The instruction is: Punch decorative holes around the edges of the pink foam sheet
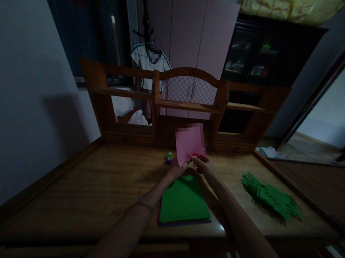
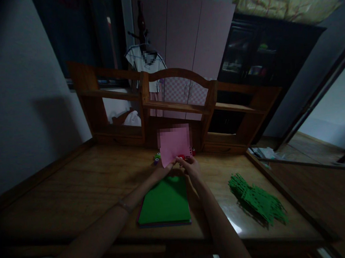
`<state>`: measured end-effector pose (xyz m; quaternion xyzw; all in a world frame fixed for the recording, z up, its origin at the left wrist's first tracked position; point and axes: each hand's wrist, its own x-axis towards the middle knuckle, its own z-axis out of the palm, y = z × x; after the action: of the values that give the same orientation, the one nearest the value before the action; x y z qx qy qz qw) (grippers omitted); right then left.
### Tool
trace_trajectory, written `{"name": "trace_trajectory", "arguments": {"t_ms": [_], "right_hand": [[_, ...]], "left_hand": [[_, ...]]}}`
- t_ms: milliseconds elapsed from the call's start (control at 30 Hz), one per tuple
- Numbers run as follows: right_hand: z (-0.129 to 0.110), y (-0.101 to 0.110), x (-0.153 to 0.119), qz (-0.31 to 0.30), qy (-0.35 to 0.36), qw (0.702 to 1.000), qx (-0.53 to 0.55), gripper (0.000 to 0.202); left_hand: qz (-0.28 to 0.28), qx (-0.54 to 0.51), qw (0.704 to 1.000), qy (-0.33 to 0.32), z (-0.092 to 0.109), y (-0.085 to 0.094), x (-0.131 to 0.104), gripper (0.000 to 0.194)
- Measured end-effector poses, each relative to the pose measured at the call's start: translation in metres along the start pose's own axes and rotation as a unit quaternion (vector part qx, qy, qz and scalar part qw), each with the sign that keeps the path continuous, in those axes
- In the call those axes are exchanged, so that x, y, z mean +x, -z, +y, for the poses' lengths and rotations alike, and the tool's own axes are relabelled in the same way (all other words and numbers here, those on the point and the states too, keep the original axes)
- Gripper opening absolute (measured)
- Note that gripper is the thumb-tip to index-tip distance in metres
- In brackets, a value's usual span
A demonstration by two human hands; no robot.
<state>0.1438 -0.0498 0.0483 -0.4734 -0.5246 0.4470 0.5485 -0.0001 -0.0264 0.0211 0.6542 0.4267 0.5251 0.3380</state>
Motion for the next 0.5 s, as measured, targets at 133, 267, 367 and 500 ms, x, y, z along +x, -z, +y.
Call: {"name": "trace_trajectory", "arguments": {"t_ms": [133,267,367,500], "right_hand": [[0.002,0.002,0.002,0.011,-0.009,1.000,-0.020,0.045],[0.001,0.001,0.001,0.010,-0.003,1.000,-0.025,0.044],[0.001,0.000,0.001,0.015,-0.006,0.999,-0.028,0.044],[0.001,0.000,0.001,0.018,-0.012,0.999,-0.025,0.044]], "left_hand": [[0.003,0.001,1.000,-0.009,-0.002,0.000,0.001,0.031],[0.008,0.008,1.000,-0.008,-0.006,-0.002,0.002,0.031],[0.009,-0.001,1.000,-0.011,-0.009,-0.004,0.003,0.028],[0.009,0.008,1.000,-0.009,-0.012,-0.005,0.004,0.027]]}}
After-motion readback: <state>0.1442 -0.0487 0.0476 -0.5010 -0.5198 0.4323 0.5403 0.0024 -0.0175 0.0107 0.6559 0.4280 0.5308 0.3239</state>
